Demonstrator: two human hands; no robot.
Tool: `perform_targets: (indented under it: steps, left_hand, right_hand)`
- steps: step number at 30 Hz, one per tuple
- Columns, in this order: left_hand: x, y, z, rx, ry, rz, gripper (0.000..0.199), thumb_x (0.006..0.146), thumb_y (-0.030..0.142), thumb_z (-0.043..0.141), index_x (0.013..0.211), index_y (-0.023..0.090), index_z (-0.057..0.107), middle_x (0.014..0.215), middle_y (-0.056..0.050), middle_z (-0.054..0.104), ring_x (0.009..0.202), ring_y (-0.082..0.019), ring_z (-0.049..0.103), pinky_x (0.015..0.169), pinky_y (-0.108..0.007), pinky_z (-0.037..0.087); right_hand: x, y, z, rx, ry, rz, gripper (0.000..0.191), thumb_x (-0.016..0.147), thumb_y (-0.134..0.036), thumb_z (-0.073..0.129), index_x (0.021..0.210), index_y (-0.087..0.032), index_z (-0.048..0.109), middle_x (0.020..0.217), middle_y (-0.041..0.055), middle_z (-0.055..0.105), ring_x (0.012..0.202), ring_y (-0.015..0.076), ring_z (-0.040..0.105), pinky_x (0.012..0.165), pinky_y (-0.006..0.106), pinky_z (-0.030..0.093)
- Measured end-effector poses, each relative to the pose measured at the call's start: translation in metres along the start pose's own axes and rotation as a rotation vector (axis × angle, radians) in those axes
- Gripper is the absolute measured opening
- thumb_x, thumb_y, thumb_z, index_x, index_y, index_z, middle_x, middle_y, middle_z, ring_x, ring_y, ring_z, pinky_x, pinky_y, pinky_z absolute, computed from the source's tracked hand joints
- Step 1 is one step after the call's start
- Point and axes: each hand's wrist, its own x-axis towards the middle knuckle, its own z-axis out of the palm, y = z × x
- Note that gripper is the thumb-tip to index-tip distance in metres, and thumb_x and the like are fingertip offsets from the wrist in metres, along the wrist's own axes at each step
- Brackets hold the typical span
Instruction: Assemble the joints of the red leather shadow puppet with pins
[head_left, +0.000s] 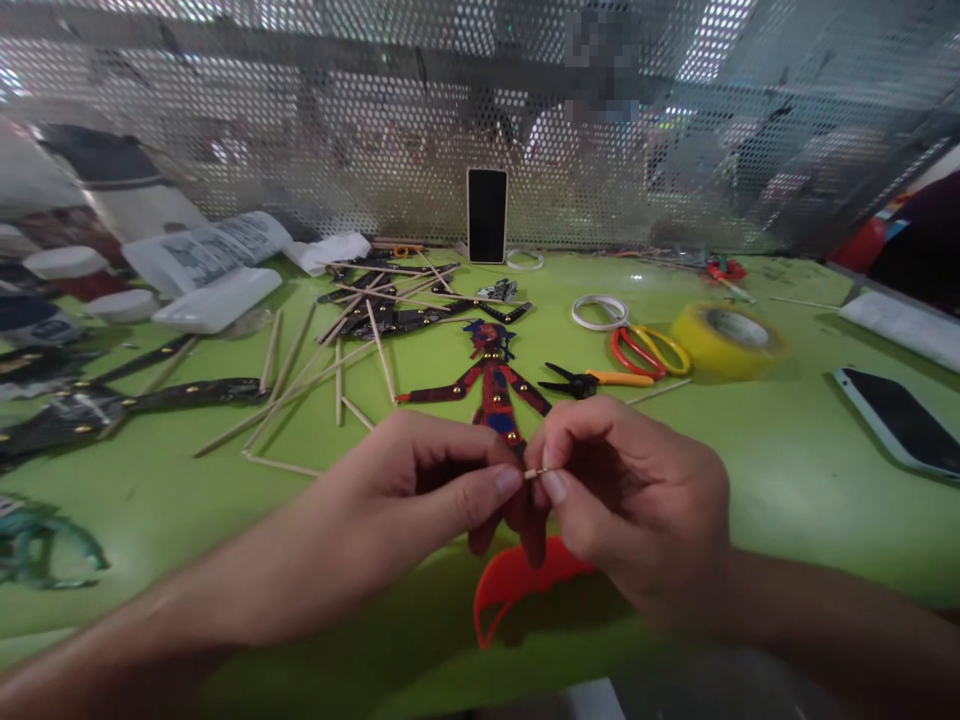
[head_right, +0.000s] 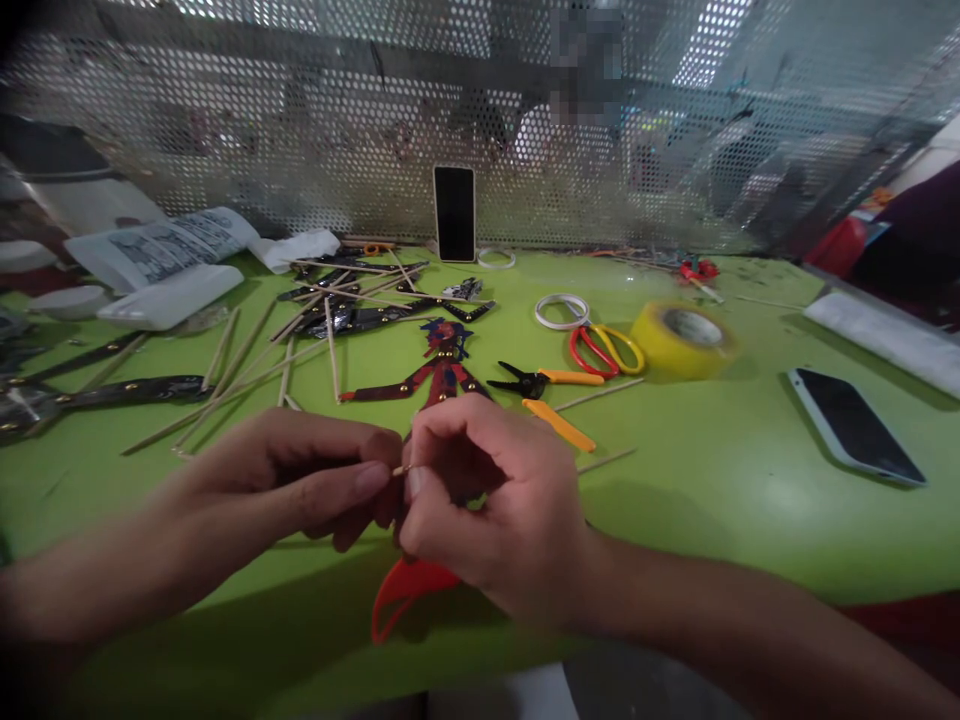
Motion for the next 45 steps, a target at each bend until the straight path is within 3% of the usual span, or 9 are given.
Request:
perform_targets:
  steps: [12, 16, 20, 27, 30, 34, 39, 45]
  left_hand:
    - [-0.001, -0.002, 0.007, 0.353, 0.155, 0.114, 0.029, 0.093, 0.014, 0.051, 0.064, 0.015, 0.056, 0.058, 0.006, 0.051, 0.054, -0.005, 0.042, 0.050, -0.014, 0.034]
    - [0.000, -0.004, 0.009, 0.473, 0.201, 0.232, 0.030, 0.094, 0.013, 0.051, 0.064, 0.015, 0.053, 0.059, 0.006, 0.051, 0.055, -0.005, 0.042, 0.052, -0.016, 0.033]
    - [0.000, -0.008, 0.010, 0.546, 0.272, 0.333, 0.028, 0.094, 0.010, 0.051, 0.069, 0.014, 0.062, 0.064, 0.002, 0.060, 0.059, -0.007, 0.050, 0.057, -0.019, 0.039]
    - [-0.001, -0.015, 0.018, 0.634, 0.392, 0.407, 0.023, 0.094, 0.008, 0.052, 0.080, 0.013, 0.070, 0.071, -0.003, 0.068, 0.062, -0.010, 0.059, 0.058, -0.021, 0.045]
    - [-0.003, -0.023, 0.025, 0.823, 0.465, 0.427, 0.022, 0.094, 0.006, 0.051, 0.086, 0.015, 0.069, 0.074, -0.002, 0.069, 0.063, -0.012, 0.060, 0.060, -0.024, 0.046]
    - [-0.003, -0.032, 0.033, 1.035, 0.531, 0.430, 0.024, 0.095, 0.006, 0.046, 0.080, 0.018, 0.061, 0.080, -0.003, 0.067, 0.067, -0.014, 0.058, 0.062, -0.027, 0.044]
    - [0.001, -0.027, 0.033, 0.867, 0.467, 0.367, 0.024, 0.095, 0.005, 0.042, 0.078, 0.016, 0.055, 0.077, -0.003, 0.057, 0.069, -0.014, 0.050, 0.064, -0.028, 0.040]
    - [0.001, -0.024, 0.022, 0.631, 0.387, 0.280, 0.031, 0.098, 0.012, 0.038, 0.071, 0.016, 0.052, 0.071, 0.002, 0.054, 0.063, -0.010, 0.048, 0.060, -0.023, 0.038]
  right_hand:
    - [0.003, 0.001, 0.001, -0.030, 0.048, 0.001, 0.012, 0.079, -0.009, 0.062, 0.079, -0.020, 0.058, 0.070, -0.0023, 0.058, 0.058, 0.0087, 0.056, 0.048, 0.019, 0.050]
    - [0.003, 0.000, 0.003, 0.060, 0.083, 0.086, 0.014, 0.077, -0.008, 0.062, 0.076, -0.020, 0.056, 0.067, -0.0037, 0.056, 0.051, 0.0079, 0.057, 0.045, 0.019, 0.051]
    - [0.005, 0.001, 0.004, 0.194, 0.071, 0.199, 0.015, 0.075, -0.010, 0.062, 0.073, -0.021, 0.053, 0.060, -0.0056, 0.054, 0.046, 0.0086, 0.058, 0.040, 0.019, 0.053]
    - [0.010, 0.005, 0.003, 0.389, 0.054, 0.343, 0.014, 0.074, -0.009, 0.061, 0.072, -0.020, 0.053, 0.052, -0.0074, 0.055, 0.042, 0.0086, 0.056, 0.036, 0.018, 0.052]
    - [0.012, 0.007, 0.005, 0.477, 0.077, 0.397, 0.013, 0.074, -0.009, 0.061, 0.070, -0.020, 0.053, 0.051, -0.0082, 0.055, 0.040, 0.0076, 0.054, 0.035, 0.016, 0.049]
    - [0.014, 0.007, 0.007, 0.499, 0.118, 0.484, 0.013, 0.076, -0.011, 0.061, 0.070, -0.019, 0.053, 0.047, -0.0093, 0.052, 0.037, 0.0047, 0.047, 0.032, 0.011, 0.039]
    - [0.013, 0.006, 0.004, 0.348, 0.070, 0.347, 0.012, 0.074, -0.008, 0.058, 0.074, -0.019, 0.054, 0.049, -0.0081, 0.056, 0.041, 0.0073, 0.052, 0.035, 0.014, 0.042]
    - [0.007, 0.006, 0.003, 0.099, 0.090, 0.127, 0.013, 0.077, -0.006, 0.061, 0.077, -0.018, 0.057, 0.054, -0.0092, 0.053, 0.041, 0.0038, 0.050, 0.038, 0.014, 0.039]
